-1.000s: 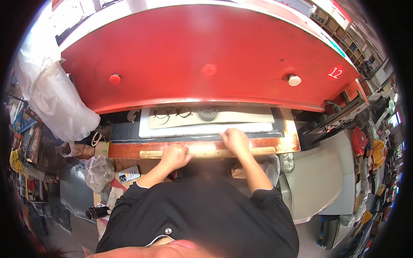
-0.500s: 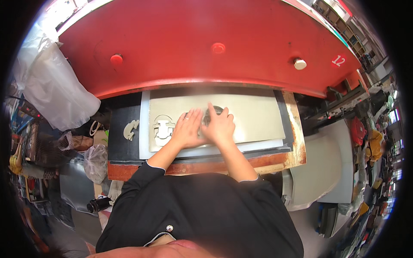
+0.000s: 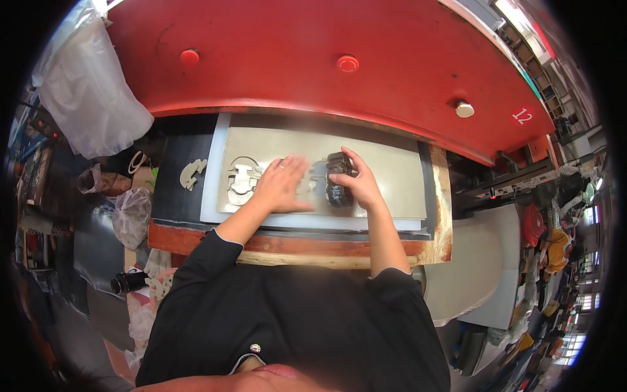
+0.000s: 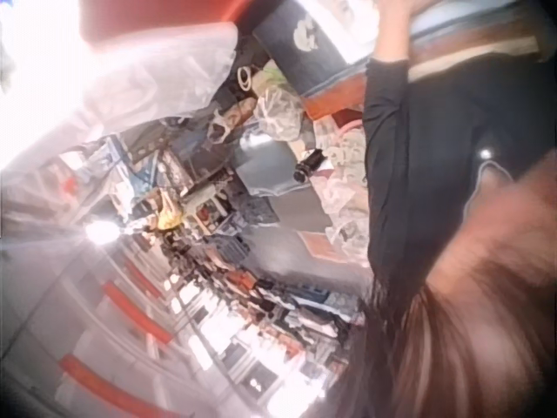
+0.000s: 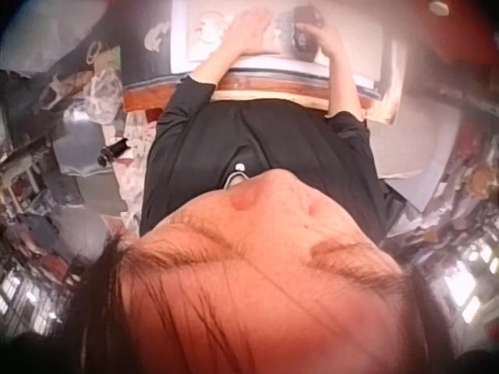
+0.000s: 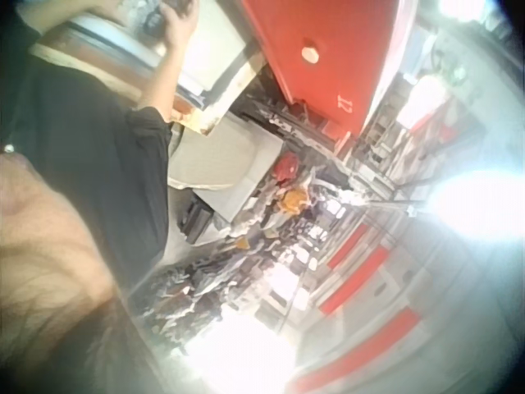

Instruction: The person arranges small decorative cutouts on a flat surface, then transfers them into a plastic bag and places the bag into a pink basket. The person repeats this process with additional cutouts.

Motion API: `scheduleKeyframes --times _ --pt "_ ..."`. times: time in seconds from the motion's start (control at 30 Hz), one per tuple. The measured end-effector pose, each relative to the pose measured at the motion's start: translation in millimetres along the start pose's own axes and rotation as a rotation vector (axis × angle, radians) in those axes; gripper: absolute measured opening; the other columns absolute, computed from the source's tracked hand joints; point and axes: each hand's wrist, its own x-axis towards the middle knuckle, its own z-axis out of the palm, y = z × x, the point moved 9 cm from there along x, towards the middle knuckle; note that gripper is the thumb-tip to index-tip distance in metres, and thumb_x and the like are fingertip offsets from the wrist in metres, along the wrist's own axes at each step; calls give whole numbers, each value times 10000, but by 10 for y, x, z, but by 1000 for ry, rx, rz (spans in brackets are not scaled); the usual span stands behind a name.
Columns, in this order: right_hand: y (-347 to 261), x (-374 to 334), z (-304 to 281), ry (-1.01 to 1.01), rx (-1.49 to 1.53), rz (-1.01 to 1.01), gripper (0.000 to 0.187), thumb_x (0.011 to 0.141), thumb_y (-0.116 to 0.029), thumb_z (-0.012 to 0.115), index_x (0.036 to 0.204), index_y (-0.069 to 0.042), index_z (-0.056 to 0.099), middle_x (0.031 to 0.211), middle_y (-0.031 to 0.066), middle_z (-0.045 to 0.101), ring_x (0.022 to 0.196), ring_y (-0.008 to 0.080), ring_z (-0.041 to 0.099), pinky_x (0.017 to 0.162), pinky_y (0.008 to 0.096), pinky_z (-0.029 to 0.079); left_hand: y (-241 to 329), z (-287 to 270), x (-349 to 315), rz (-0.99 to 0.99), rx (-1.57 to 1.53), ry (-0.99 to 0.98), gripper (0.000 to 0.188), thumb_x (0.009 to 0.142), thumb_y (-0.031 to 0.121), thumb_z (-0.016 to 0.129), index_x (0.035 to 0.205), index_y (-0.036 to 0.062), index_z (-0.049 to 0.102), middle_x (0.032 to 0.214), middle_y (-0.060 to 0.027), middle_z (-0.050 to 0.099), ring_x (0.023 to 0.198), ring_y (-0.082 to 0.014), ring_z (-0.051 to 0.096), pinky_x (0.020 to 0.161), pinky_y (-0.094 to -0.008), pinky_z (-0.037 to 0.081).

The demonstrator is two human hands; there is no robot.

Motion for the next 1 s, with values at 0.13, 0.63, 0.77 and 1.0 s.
scheduleKeyframes --times 0.13,0.63,0.77,1.0 --pt "84 -12 -143 -55 159 5 767 750 14 674 1442 -95 362 1155 133 592 985 190 604 859 331 501 18 6 27 -3 15 -20 1020 661 670 667 1426 67 364 1488 -141 352 1386 -298 313 1142 -448 217" --pt "211 20 -283 -155 381 27 732 788 -10 620 1456 -138 348 1104 125 606 932 179 617 814 304 517 94 16 -7 3 112 -20 978 722 686 606 1446 83 340 1501 -134 329 1404 -284 276 1146 -444 202" --pt "221 -7 -257 -156 275 64 736 805 9 633 1454 -167 334 1155 124 559 986 191 588 788 333 529 33 -66 136 -176 -48 -84 660 850 559 538 1354 136 487 1443 -129 411 1366 -289 329 1138 -449 204" --pt "193 -44 -228 -163 260 -19 769 776 8 661 1451 -151 325 1123 107 555 978 181 585 815 316 511 173 -112 648 -464 -254 -7 569 942 506 383 793 53 693 877 -171 678 885 -388 615 828 -466 432"
